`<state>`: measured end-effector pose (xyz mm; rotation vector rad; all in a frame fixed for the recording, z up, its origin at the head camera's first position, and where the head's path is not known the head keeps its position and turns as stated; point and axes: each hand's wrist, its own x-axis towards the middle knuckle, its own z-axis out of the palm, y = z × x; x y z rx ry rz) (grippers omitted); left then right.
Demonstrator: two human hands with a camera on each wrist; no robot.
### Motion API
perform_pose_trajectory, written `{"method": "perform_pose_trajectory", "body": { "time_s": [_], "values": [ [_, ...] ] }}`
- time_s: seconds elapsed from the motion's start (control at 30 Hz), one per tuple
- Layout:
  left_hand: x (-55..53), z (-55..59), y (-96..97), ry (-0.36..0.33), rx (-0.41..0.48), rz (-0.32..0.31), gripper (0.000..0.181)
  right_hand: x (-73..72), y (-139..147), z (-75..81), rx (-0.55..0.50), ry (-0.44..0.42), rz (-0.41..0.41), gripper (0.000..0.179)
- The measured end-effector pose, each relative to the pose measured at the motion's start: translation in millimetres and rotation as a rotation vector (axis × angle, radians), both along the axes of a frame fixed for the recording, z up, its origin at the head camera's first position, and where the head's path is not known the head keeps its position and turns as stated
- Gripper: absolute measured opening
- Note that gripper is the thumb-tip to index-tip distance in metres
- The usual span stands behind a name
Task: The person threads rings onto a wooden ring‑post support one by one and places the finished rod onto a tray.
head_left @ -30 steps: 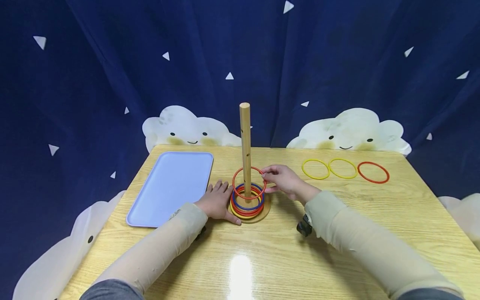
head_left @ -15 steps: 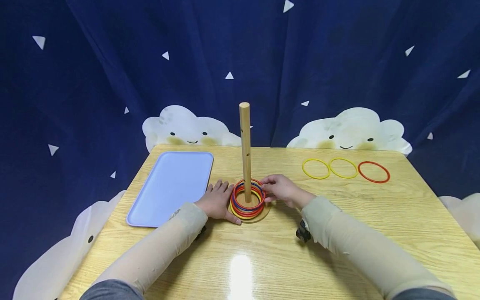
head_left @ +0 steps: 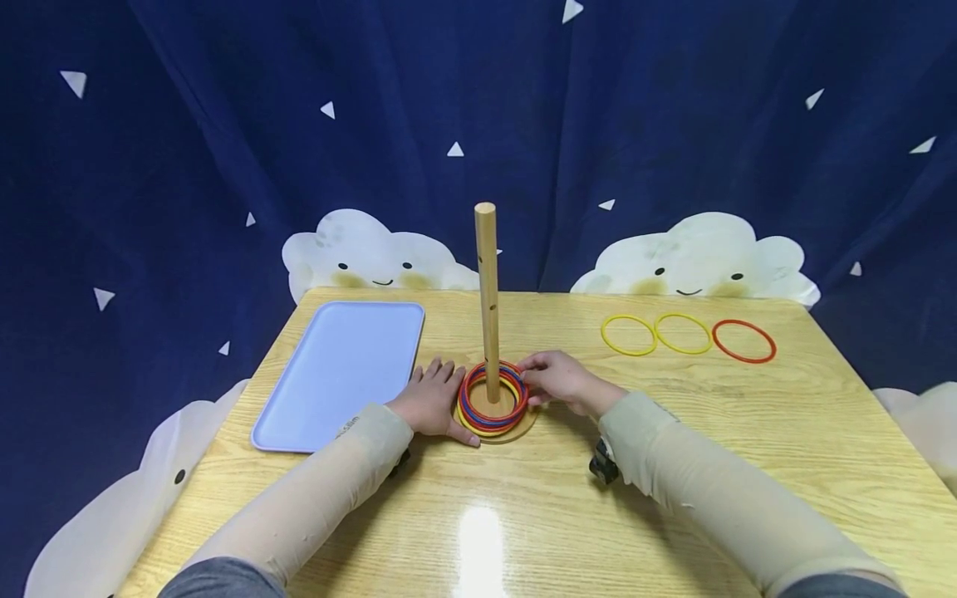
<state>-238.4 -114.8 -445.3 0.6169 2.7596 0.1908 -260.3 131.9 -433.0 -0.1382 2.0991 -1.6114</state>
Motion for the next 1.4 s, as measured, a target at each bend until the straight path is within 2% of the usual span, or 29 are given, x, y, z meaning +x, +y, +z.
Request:
{"method": "perform_pose_trajectory", "body": {
  "time_s": [0.4, 0.5, 0.6, 0.77, 0.9, 1.0, 1.23, 1.4],
  "values": [
    [-1.4, -2.6, -0.8, 0.008, 0.000, -0.001, 0.128, -0.7, 2.6, -0.8, 0.073, 0.044, 0.069, 0.033],
    [-1.8, -1.5, -0.4, 0.006, -0.002, 0.001, 0.128, -2.4, 6.5, 0.2, 0.050, 0.036, 0.080, 0.038],
    [-1.9, -0.5, 0.1, 0.000, -0.005, 0.002, 0.128, -8.2, 14.4, 4.5, -0.040, 0.013, 0.079, 0.045],
    [-1.5, 0.5, 0.4, -0.007, -0.006, 0.004, 0.128, -24.1, 37.3, 25.7, -0.204, 0.013, 0.019, 0.049],
    [-1.3, -0.1, 0.0, -0.010, -0.012, 0.006, 0.128, -32.8, 59.4, 45.0, -0.214, 0.055, -0.028, 0.050],
    [-1.3, -0.8, -0.3, -0.010, -0.015, 0.006, 0.127, -37.2, 77.6, 53.8, -0.215, 0.077, -0.060, 0.051],
    [-0.9, 0.7, 0.3, -0.006, -0.003, 0.006, 0.127, -48.8, 129.7, 62.3, -0.237, 0.103, -0.174, 0.053],
    [-0.3, 1.1, 0.1, -0.008, 0.003, 0.009, 0.127, -53.6, 168.1, 59.9, -0.253, 0.100, -0.284, 0.037]
  ]
}}
